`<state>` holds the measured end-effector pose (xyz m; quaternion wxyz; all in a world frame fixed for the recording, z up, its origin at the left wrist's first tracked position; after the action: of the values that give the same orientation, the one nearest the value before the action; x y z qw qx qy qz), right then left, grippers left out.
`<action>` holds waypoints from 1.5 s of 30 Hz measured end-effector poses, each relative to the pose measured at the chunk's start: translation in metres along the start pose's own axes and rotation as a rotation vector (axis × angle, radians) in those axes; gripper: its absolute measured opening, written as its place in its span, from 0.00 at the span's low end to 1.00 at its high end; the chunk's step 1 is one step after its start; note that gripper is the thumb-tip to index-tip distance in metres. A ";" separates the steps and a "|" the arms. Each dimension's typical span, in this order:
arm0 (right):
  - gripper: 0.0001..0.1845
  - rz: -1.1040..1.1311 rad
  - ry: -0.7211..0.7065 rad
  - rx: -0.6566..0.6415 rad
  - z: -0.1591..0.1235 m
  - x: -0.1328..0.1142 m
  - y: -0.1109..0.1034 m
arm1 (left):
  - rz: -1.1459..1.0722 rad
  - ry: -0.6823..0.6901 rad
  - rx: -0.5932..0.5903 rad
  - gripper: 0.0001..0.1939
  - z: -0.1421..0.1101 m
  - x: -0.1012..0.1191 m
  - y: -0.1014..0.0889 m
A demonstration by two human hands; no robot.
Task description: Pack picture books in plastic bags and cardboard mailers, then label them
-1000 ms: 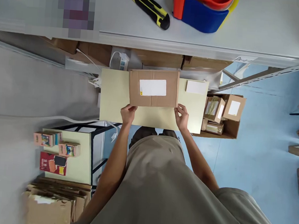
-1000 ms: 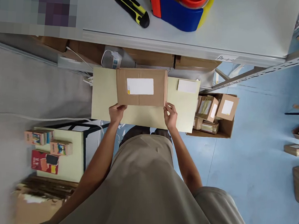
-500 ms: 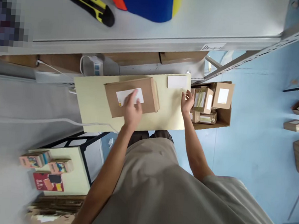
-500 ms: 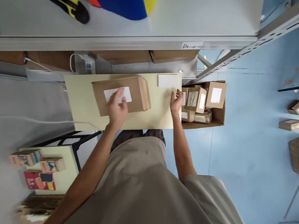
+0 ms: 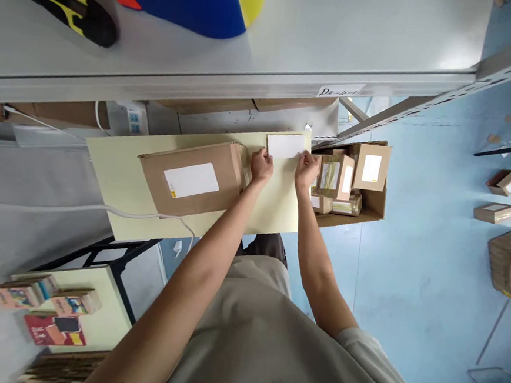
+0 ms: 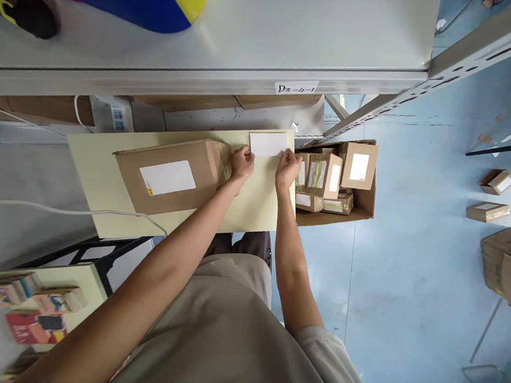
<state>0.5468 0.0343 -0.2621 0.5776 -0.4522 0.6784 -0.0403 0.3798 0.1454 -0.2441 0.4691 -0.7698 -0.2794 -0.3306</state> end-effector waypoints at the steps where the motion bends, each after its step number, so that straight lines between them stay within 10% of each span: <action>1: 0.24 -0.004 -0.003 -0.002 -0.001 0.000 0.000 | 0.006 -0.016 -0.002 0.06 -0.001 0.000 0.001; 33: 0.21 -0.042 0.073 -0.055 -0.018 -0.018 -0.003 | -0.088 -0.184 0.163 0.10 -0.010 0.017 -0.005; 45: 0.27 0.098 -0.142 -0.197 -0.003 -0.072 -0.008 | -0.134 0.172 -0.058 0.09 -0.035 0.075 0.000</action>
<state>0.5436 0.0757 -0.2025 0.5782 -0.4746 0.6578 0.0872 0.4184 0.1228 -0.1747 0.4456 -0.7315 -0.2791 -0.4341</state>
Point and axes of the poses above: each hand's wrist, its own z-axis towards the middle knuckle, its own y-axis out of the palm, x = y × z, the point moved 5 cm from there along z, towards the middle knuckle, and after that the axes turned 5 degrees about y, right-handed, at the moved point
